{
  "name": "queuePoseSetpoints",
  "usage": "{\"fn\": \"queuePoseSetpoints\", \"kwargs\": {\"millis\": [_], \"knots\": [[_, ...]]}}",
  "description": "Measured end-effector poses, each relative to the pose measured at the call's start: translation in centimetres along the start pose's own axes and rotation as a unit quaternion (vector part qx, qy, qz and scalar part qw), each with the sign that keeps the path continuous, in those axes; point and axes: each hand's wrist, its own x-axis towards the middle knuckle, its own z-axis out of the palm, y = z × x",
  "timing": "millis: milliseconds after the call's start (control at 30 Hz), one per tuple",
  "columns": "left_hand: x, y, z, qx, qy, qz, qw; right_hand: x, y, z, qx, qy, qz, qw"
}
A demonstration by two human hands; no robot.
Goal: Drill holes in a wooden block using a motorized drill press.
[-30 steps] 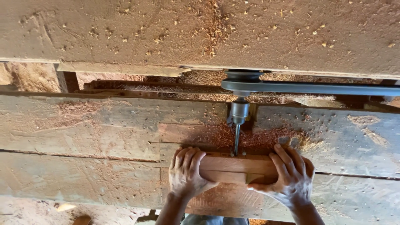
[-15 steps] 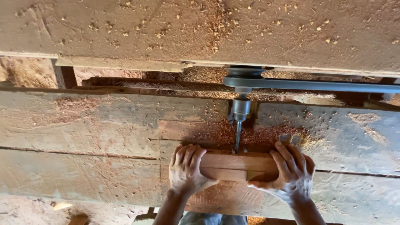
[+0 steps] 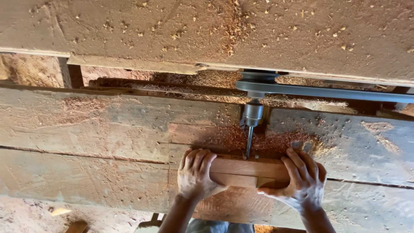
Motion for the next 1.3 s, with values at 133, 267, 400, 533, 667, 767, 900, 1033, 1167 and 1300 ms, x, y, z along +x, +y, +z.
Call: {"fn": "queuePoseSetpoints", "kwargs": {"millis": [133,267,400,533,667,767,900,1033,1167,1300], "knots": [[0.0,0.0,-0.3,-0.010,-0.002,-0.002,1.000,0.2,-0.2,-0.2,0.001,-0.002,0.006,1.000],[-0.1,-0.1,0.0,-0.015,0.008,-0.001,1.000,0.3,-0.3,-0.6,0.001,-0.005,0.001,1.000],[0.3,0.1,-0.6,-0.029,0.012,-0.012,0.999,-0.2,0.0,0.0,-0.007,-0.001,-0.004,1.000],[0.9,0.1,-1.0,-0.040,0.020,-0.006,0.999,0.4,-0.3,-0.4,-0.008,-0.003,-0.006,1.000],[0.4,-0.4,0.0,-0.044,0.024,0.001,0.999,0.0,-0.1,0.2,-0.016,0.006,-0.008,1.000],[1.1,-0.1,-1.1,-0.055,0.003,-0.009,0.998,0.2,-0.3,-0.1,-0.019,-0.010,-0.005,1.000],[1.1,-0.4,-1.2,-0.055,-0.009,-0.012,0.998,0.4,-0.5,-0.2,0.001,-0.009,0.001,1.000],[1.0,-0.8,-0.6,-0.042,-0.038,0.002,0.998,0.1,-0.6,-0.1,-0.024,0.002,-0.010,1.000],[1.1,-0.8,-0.4,-0.044,-0.042,0.004,0.998,-0.1,-0.5,0.2,-0.026,0.012,-0.009,1.000],[1.2,-0.6,-0.6,-0.049,-0.027,-0.001,0.998,0.0,-0.3,0.0,-0.030,0.003,-0.011,1.000]]}}
